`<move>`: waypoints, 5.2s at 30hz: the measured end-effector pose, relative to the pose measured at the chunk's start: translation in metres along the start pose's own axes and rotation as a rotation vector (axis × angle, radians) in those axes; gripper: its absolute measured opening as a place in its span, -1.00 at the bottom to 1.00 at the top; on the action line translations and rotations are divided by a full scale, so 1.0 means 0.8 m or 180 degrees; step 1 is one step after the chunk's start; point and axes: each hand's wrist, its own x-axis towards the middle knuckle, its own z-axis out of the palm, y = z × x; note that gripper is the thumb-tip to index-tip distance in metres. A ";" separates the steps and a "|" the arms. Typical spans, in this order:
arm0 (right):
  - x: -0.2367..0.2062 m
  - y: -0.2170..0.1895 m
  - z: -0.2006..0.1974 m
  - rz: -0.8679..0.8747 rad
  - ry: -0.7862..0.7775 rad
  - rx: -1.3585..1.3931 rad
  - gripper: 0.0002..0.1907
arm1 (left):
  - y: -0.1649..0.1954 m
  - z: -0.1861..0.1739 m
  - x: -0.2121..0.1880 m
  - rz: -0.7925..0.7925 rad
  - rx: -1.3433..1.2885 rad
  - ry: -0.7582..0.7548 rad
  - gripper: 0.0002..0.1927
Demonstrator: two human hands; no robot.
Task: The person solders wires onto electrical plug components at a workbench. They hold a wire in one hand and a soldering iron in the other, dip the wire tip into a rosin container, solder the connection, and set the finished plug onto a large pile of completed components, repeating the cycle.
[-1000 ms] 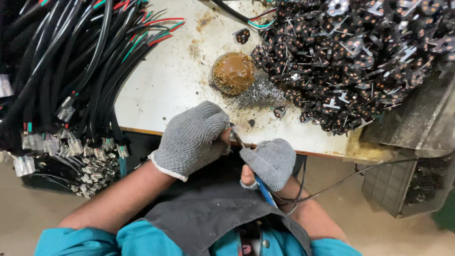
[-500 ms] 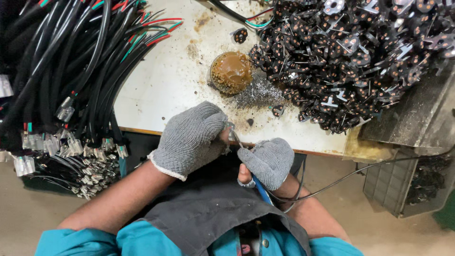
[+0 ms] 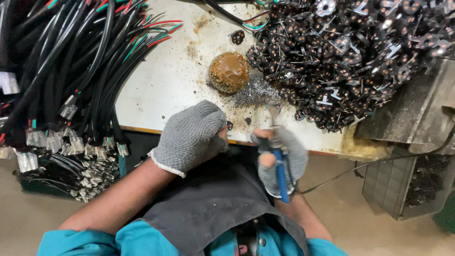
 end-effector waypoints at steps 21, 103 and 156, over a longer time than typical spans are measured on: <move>0.046 -0.052 0.014 -0.0522 -0.0804 -0.2183 -0.78 | 0.001 0.001 0.003 -0.0036 0.0057 0.0043 -0.89; 0.058 -0.015 0.030 0.0132 0.0154 -0.0695 -0.84 | 0.054 -0.054 0.010 0.1493 -0.0412 -0.1002 -0.81; -0.001 -0.044 0.013 0.0683 -0.1256 -0.0282 -0.84 | 0.023 -0.070 -0.024 -0.1043 -0.1516 -0.1939 -0.62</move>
